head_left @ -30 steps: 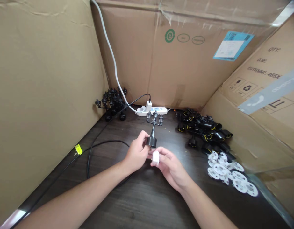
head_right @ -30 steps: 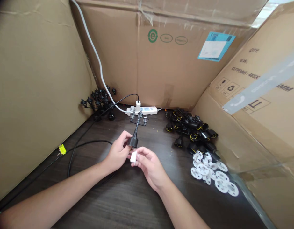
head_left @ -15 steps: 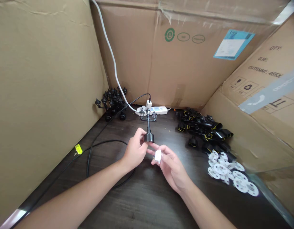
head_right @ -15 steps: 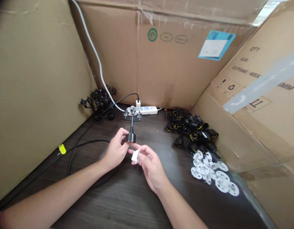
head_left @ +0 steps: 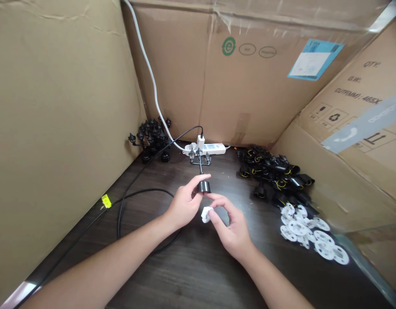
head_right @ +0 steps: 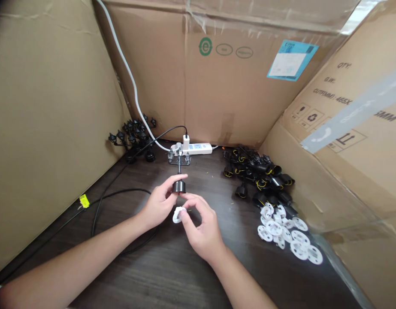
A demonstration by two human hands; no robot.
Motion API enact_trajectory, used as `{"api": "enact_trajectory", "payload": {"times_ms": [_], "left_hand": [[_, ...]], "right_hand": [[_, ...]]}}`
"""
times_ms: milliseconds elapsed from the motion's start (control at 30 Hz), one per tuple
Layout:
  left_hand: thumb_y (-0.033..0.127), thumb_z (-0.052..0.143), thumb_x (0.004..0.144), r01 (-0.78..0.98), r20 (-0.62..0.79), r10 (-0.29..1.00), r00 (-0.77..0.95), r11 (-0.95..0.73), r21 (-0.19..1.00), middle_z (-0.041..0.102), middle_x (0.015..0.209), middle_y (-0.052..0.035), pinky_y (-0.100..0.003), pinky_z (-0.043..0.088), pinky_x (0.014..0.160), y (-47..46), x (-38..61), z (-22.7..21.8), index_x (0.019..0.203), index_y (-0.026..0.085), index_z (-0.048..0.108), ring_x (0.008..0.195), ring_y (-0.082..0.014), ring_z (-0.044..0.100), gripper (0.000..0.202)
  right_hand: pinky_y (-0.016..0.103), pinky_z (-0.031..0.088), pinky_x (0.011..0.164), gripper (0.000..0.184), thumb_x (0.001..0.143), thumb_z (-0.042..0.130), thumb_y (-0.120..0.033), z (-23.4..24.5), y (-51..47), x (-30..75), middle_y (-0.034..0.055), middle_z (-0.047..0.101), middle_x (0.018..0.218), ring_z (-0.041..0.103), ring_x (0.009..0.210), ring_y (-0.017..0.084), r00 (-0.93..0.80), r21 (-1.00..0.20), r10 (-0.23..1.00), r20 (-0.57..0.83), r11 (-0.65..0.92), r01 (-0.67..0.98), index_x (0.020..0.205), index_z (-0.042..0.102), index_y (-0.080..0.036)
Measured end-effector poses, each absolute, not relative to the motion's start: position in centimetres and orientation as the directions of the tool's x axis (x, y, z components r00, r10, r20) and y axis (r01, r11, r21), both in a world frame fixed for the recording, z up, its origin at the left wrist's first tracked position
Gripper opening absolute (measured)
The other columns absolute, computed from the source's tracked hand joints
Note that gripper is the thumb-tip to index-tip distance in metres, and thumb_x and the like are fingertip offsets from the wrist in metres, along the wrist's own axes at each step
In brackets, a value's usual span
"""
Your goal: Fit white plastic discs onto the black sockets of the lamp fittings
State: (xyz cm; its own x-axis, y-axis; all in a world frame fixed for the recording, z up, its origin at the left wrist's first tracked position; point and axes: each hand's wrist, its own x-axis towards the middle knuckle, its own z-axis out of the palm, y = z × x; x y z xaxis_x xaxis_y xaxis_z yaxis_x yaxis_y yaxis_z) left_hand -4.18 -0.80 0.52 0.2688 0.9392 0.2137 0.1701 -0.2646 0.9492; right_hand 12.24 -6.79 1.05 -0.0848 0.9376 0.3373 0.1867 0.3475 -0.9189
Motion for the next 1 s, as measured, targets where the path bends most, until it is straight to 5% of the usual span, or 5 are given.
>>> {"api": "enact_trajectory", "payload": {"times_ms": [200, 500, 1000], "left_hand": [[0.012, 0.046, 0.084, 0.245, 0.217, 0.925, 0.312, -0.298, 0.923, 0.061, 0.089, 0.0027, -0.025, 0.044, 0.07, -0.74, -4.29, 0.19, 0.112, 0.024, 0.056, 0.075, -0.0136, 0.056, 0.032], [0.023, 0.057, 0.085, 0.238, 0.142, 0.914, 0.381, -0.246, 0.94, 0.053, 0.081, 0.0051, -0.023, 0.039, 0.06, -1.16, -4.02, 0.94, 0.106, 0.022, 0.051, 0.065, -0.0111, 0.049, 0.022], [0.025, 0.056, 0.09, 0.284, 0.161, 0.937, 0.31, -0.253, 0.925, 0.053, 0.073, 0.0059, -0.023, 0.038, 0.059, -1.09, -4.01, 0.66, 0.097, 0.021, 0.05, 0.062, -0.0109, 0.048, 0.01]], "right_hand": [[0.046, 0.045, 0.108, 0.005, 0.093, 0.069, -0.021, 0.64, -6.88, 12.24, 0.0104, 0.073, 0.125, 0.063, 0.124, 0.031, -0.053, -0.932, 0.942, 0.331, 0.336, 0.14, 0.09, 0.069, -0.026], [0.036, 0.054, 0.089, 0.01, 0.098, 0.064, -0.028, 0.18, -6.75, 12.47, 0.0117, 0.073, 0.117, 0.071, 0.102, 0.025, -0.042, -0.93, 0.938, 0.344, 0.347, 0.121, 0.09, 0.064, -0.022], [0.032, 0.055, 0.08, 0.008, 0.096, 0.063, -0.025, 0.73, -6.32, 12.33, 0.007, 0.073, 0.101, 0.069, 0.09, 0.021, -0.023, -0.906, 0.917, 0.399, 0.398, 0.142, 0.088, 0.065, -0.022]]}}
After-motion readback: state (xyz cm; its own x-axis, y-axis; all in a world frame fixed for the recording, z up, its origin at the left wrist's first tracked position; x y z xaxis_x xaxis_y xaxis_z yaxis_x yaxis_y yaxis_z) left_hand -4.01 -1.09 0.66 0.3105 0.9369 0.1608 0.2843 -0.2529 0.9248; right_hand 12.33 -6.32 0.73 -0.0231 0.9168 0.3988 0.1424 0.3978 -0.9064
